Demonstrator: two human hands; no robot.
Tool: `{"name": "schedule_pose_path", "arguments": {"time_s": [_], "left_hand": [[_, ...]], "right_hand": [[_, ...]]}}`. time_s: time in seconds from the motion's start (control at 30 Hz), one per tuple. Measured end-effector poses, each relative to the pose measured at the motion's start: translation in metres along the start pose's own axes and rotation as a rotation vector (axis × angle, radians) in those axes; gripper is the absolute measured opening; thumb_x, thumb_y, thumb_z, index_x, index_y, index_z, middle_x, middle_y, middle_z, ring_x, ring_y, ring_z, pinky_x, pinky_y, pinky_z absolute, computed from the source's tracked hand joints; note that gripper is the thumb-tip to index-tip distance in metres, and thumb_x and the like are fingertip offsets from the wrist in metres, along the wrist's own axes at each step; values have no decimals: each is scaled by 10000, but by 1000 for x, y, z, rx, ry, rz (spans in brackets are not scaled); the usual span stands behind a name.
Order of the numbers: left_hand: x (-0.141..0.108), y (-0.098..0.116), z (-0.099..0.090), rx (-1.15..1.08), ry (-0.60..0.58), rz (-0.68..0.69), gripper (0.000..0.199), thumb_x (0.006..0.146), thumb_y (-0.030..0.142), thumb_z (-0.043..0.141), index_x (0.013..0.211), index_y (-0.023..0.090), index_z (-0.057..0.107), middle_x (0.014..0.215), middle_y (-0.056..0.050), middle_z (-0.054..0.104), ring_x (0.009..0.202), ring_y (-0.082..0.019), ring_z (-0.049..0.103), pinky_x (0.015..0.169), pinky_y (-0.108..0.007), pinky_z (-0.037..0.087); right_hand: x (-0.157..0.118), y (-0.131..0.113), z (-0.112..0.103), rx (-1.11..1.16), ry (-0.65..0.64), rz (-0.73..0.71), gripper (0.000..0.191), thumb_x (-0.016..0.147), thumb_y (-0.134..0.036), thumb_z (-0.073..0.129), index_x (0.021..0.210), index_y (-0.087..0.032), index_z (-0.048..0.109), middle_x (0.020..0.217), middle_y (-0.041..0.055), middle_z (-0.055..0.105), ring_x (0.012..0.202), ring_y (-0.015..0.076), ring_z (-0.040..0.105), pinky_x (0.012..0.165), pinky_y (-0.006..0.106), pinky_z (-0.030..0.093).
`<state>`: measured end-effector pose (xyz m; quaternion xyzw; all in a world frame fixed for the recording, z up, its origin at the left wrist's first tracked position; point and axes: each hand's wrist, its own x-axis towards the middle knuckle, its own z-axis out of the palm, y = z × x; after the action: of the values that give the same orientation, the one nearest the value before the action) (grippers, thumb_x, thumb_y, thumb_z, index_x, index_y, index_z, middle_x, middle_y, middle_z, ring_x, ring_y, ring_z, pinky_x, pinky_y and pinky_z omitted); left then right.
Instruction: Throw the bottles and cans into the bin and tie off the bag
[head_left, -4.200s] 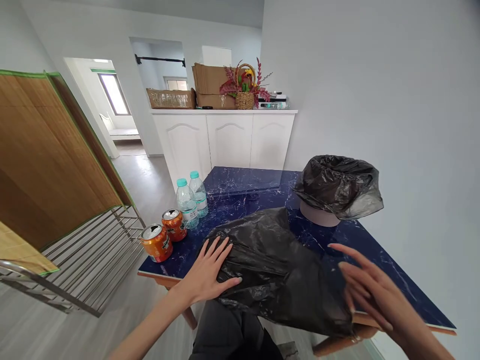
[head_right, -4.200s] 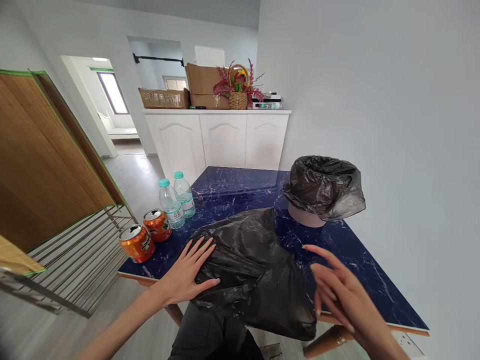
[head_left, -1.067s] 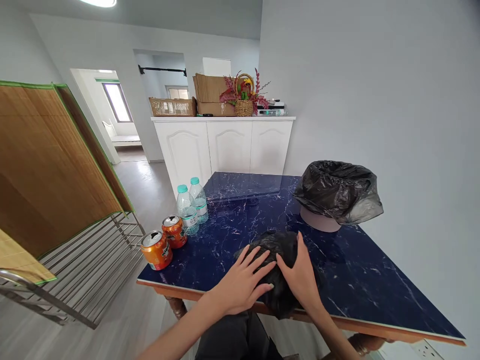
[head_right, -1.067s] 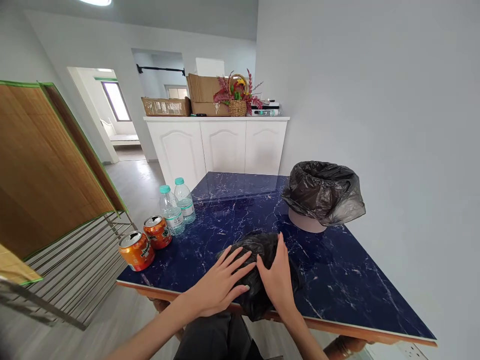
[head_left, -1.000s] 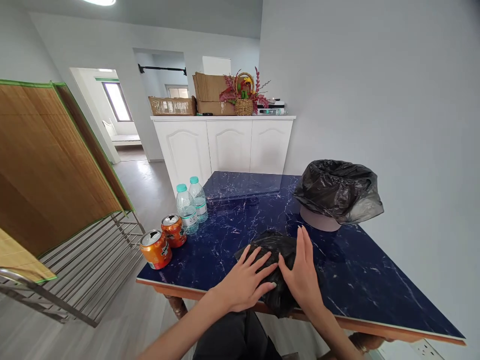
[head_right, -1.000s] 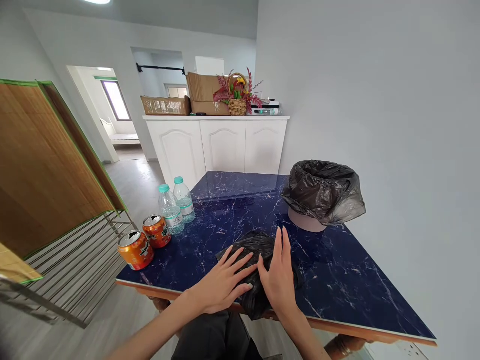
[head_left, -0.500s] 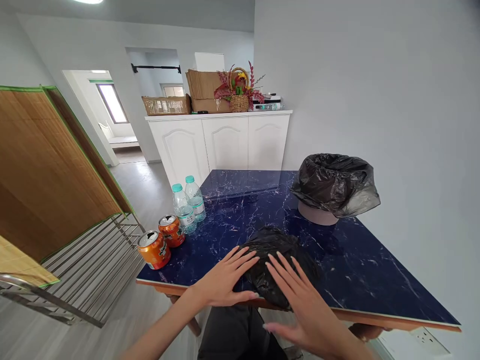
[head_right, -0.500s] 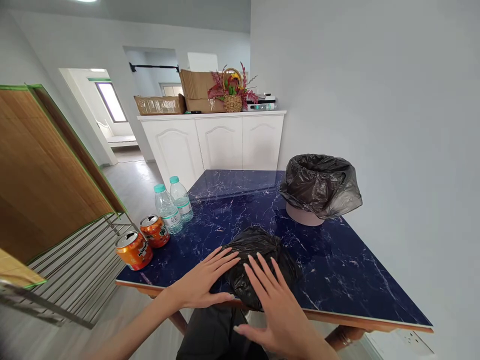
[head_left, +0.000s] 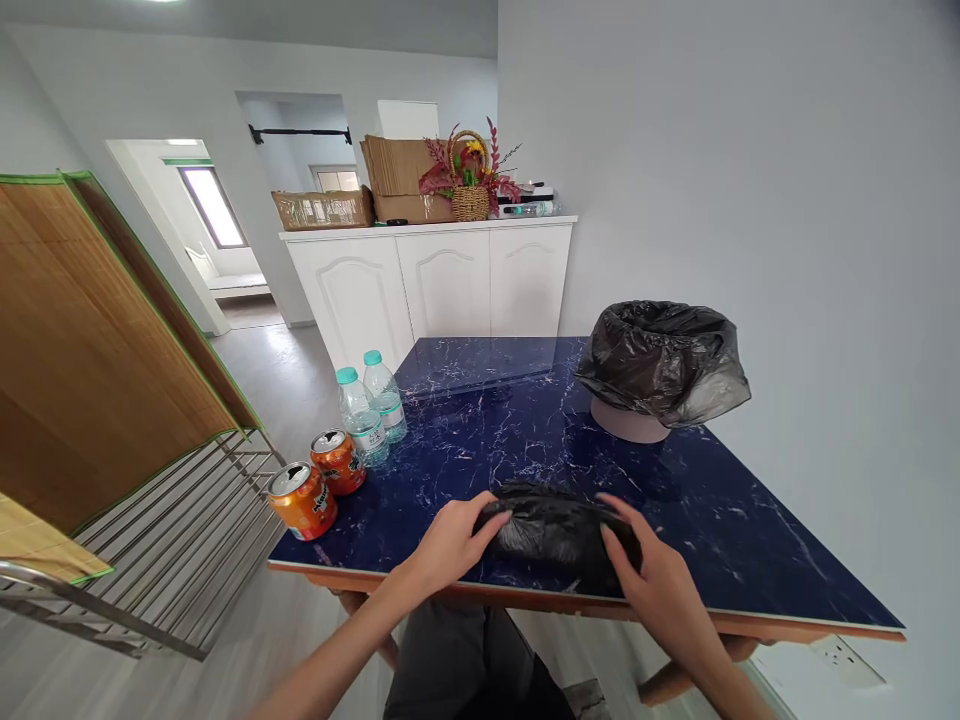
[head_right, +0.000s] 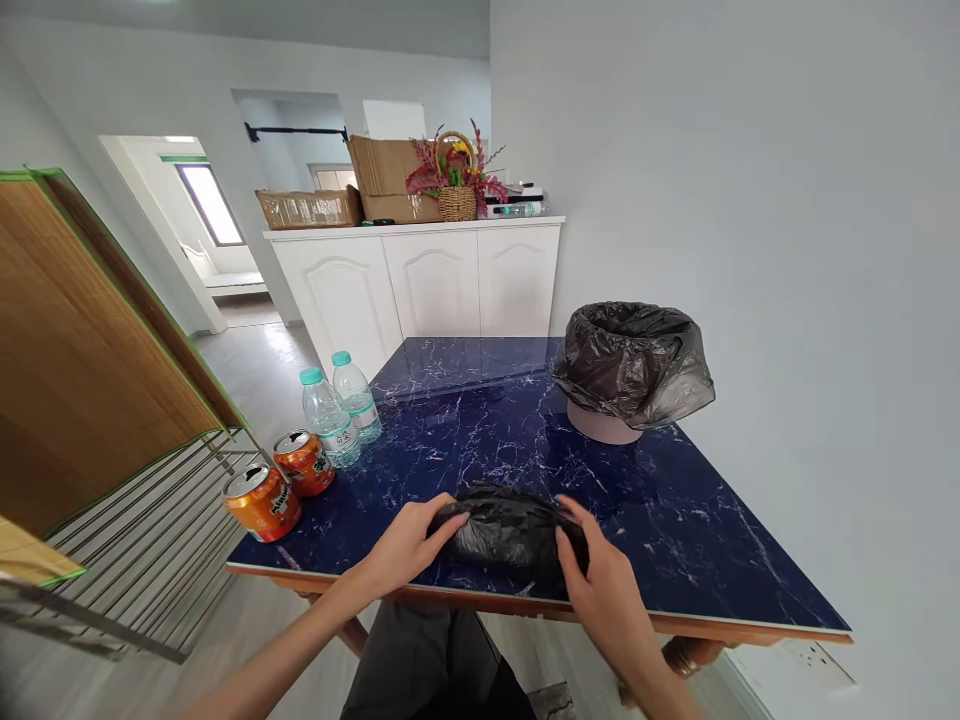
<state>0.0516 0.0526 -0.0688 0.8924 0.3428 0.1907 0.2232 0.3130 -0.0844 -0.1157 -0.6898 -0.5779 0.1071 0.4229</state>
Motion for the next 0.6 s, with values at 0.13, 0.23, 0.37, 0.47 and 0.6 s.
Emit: {"name": "schedule_pose_path", "arguments": {"time_s": [0.13,0.23,0.37,0.47,0.6], "left_hand": [[34,2,23,112,55,-65,245,1121,380,438,1069,223,617,877,-56,774,814,-257,779,672,-287,517],[52,-1,32,168,65,-64,218,1113,352,445,1175,204,593,908,-88,783,820,-276,786,687,-314,558],[60,-1,28,241,114,-2,342,1109,275,401,1418,194,521,1345,-186,705,1206,-329,720,973,-482,585],[56,3,24,285,46,299,420,1116,246,375,1515,230,506,1599,-142,543,1514,-296,487,1259,-521,383],[46,0,30,332,-119,459,556,1152,406,323,1650,161,357,1682,-141,461,1611,-287,341,1350,-507,214]], "right_hand": [[12,-29,21,-212,177,-325,602,1108,-404,410,1695,-322,303,1654,82,492,1556,353,418,1266,620,362],[21,-32,43,-320,-43,-401,607,1127,-447,367,1714,-321,275,1728,44,383,1626,346,274,1321,647,237],[29,-10,68,-415,-209,-297,678,1114,-612,288,1703,-276,325,1763,77,285,1632,380,233,1292,685,255],[29,1,73,-432,-206,-326,652,1127,-582,269,1680,-255,382,1756,84,304,1636,357,230,1305,660,237],[29,2,71,-440,-226,-321,657,1134,-552,262,1691,-216,352,1752,87,310,1635,343,242,1309,641,249]]}}
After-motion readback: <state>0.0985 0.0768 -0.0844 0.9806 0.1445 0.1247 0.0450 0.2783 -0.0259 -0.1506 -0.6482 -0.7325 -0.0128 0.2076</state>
